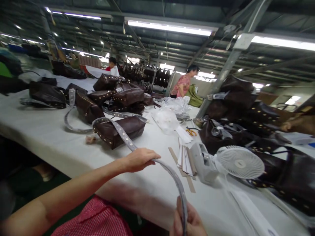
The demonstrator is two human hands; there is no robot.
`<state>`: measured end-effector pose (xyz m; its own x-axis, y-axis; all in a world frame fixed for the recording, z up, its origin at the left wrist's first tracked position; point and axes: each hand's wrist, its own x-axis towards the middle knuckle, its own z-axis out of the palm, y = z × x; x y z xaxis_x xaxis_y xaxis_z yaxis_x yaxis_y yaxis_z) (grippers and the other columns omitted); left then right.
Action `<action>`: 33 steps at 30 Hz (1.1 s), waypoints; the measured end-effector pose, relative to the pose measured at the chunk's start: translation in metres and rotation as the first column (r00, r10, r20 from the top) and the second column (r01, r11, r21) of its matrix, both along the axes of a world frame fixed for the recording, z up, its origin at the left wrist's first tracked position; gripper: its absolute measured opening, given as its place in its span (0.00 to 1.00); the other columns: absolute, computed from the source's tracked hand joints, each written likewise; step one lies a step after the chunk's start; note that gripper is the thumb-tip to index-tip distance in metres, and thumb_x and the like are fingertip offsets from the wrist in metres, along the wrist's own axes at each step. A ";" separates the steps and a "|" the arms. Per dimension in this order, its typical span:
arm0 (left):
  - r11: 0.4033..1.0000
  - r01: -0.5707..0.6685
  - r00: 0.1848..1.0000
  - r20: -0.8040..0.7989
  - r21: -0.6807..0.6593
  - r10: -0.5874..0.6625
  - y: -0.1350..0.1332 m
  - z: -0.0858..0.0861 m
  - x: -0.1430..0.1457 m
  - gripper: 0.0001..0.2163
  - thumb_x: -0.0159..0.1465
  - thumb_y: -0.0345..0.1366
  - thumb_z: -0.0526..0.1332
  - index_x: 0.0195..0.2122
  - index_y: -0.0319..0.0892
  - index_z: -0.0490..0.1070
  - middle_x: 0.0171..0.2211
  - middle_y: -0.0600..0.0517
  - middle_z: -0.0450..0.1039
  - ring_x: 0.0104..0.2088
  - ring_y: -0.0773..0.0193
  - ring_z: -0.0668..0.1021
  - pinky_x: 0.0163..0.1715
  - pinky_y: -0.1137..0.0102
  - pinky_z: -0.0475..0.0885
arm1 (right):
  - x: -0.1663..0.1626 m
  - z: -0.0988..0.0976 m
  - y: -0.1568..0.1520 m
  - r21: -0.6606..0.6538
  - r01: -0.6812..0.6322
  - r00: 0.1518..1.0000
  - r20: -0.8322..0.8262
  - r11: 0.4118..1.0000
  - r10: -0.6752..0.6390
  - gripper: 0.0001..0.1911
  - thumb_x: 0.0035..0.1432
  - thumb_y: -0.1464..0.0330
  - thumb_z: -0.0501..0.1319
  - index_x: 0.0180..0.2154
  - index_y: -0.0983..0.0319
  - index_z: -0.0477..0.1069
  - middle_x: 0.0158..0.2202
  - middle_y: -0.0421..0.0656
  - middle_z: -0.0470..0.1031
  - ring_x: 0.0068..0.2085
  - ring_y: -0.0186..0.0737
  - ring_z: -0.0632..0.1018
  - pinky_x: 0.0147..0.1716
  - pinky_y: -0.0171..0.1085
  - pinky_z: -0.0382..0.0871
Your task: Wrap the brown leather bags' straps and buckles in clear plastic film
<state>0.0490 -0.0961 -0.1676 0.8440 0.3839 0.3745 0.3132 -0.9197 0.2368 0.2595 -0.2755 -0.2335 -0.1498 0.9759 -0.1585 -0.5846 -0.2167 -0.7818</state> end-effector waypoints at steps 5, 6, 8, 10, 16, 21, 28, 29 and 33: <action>0.989 0.112 0.985 0.142 -0.096 -0.098 -0.014 0.039 0.008 0.24 0.64 0.38 0.61 0.60 0.40 0.60 0.51 0.43 0.73 0.49 0.58 0.75 0.48 0.69 0.67 | -0.026 0.020 0.033 0.264 -0.072 0.983 -0.143 0.962 0.113 0.13 0.47 0.62 0.71 0.33 0.57 0.71 0.17 0.29 0.52 0.14 0.20 0.49 0.14 0.24 0.54; 0.984 0.110 0.986 0.141 -0.142 -0.090 -0.015 0.044 0.009 0.20 0.65 0.36 0.59 0.58 0.41 0.62 0.47 0.46 0.75 0.45 0.61 0.77 0.45 0.71 0.67 | -0.029 0.028 0.038 0.297 -0.057 0.983 -0.150 0.953 0.105 0.13 0.49 0.60 0.70 0.35 0.57 0.72 0.18 0.30 0.54 0.15 0.21 0.50 0.14 0.24 0.54; 0.970 0.078 0.988 0.148 -0.231 -0.044 -0.015 0.048 0.011 0.12 0.68 0.33 0.54 0.51 0.42 0.68 0.39 0.51 0.77 0.38 0.66 0.77 0.39 0.75 0.67 | -0.030 0.044 0.045 0.289 -0.014 0.991 -0.122 0.957 0.051 0.15 0.50 0.60 0.70 0.38 0.57 0.74 0.21 0.32 0.58 0.17 0.22 0.54 0.15 0.24 0.55; 0.953 0.021 0.984 0.173 -0.303 0.033 -0.012 0.046 0.010 0.10 0.69 0.34 0.52 0.42 0.42 0.72 0.31 0.54 0.76 0.31 0.68 0.76 0.34 0.77 0.66 | -0.026 0.055 0.050 0.216 0.026 0.998 -0.067 0.976 -0.012 0.18 0.51 0.58 0.68 0.43 0.57 0.74 0.23 0.34 0.62 0.18 0.22 0.58 0.17 0.25 0.57; 0.901 -0.116 0.906 0.326 -0.419 0.268 -0.006 0.025 0.001 0.12 0.68 0.36 0.51 0.29 0.42 0.69 0.24 0.55 0.71 0.24 0.69 0.71 0.29 0.75 0.63 | -0.015 0.041 0.070 0.094 0.133 0.985 0.098 0.987 -0.142 0.20 0.49 0.49 0.66 0.37 0.56 0.77 0.28 0.41 0.75 0.17 0.26 0.66 0.14 0.29 0.61; 0.643 0.122 0.879 0.384 -0.756 0.285 -0.005 0.017 -0.005 0.15 0.67 0.45 0.50 0.28 0.41 0.64 0.20 0.55 0.69 0.16 0.72 0.66 0.18 0.75 0.60 | -0.019 0.036 0.078 0.569 0.502 0.454 0.468 0.652 -0.758 0.17 0.50 0.61 0.69 0.43 0.58 0.75 0.39 0.46 0.80 0.32 0.43 0.78 0.32 0.41 0.74; 0.251 0.384 0.884 0.432 -0.889 0.178 -0.015 0.020 -0.016 0.19 0.58 0.53 0.58 0.32 0.38 0.67 0.18 0.55 0.70 0.14 0.72 0.66 0.15 0.77 0.59 | -0.012 0.087 0.112 0.864 -0.430 -0.422 0.062 0.260 -0.904 0.24 0.58 0.72 0.62 0.57 0.60 0.68 0.60 0.50 0.67 0.62 0.58 0.65 0.59 0.56 0.57; 0.224 0.395 0.884 0.435 -0.891 0.170 -0.017 0.022 -0.017 0.19 0.58 0.53 0.58 0.32 0.38 0.67 0.17 0.55 0.70 0.13 0.72 0.66 0.15 0.77 0.60 | -0.013 0.094 0.120 0.839 -0.481 -0.428 0.026 0.252 -0.903 0.24 0.59 0.73 0.60 0.58 0.61 0.66 0.60 0.50 0.66 0.63 0.57 0.64 0.60 0.56 0.56; 0.156 0.433 0.882 0.453 -0.888 0.128 -0.022 0.025 -0.021 0.21 0.57 0.54 0.60 0.32 0.38 0.68 0.17 0.55 0.69 0.14 0.72 0.67 0.15 0.77 0.61 | -0.019 0.110 0.144 0.811 -0.548 -0.320 0.025 0.207 -0.947 0.23 0.61 0.77 0.53 0.56 0.60 0.68 0.56 0.47 0.72 0.60 0.49 0.69 0.60 0.51 0.58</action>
<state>0.0276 -0.1182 -0.1421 0.8419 0.5347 0.0727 -0.1657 0.1280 0.9778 0.2410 -0.1318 -0.1240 -0.3644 0.3044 0.8801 0.9102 0.3163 0.2674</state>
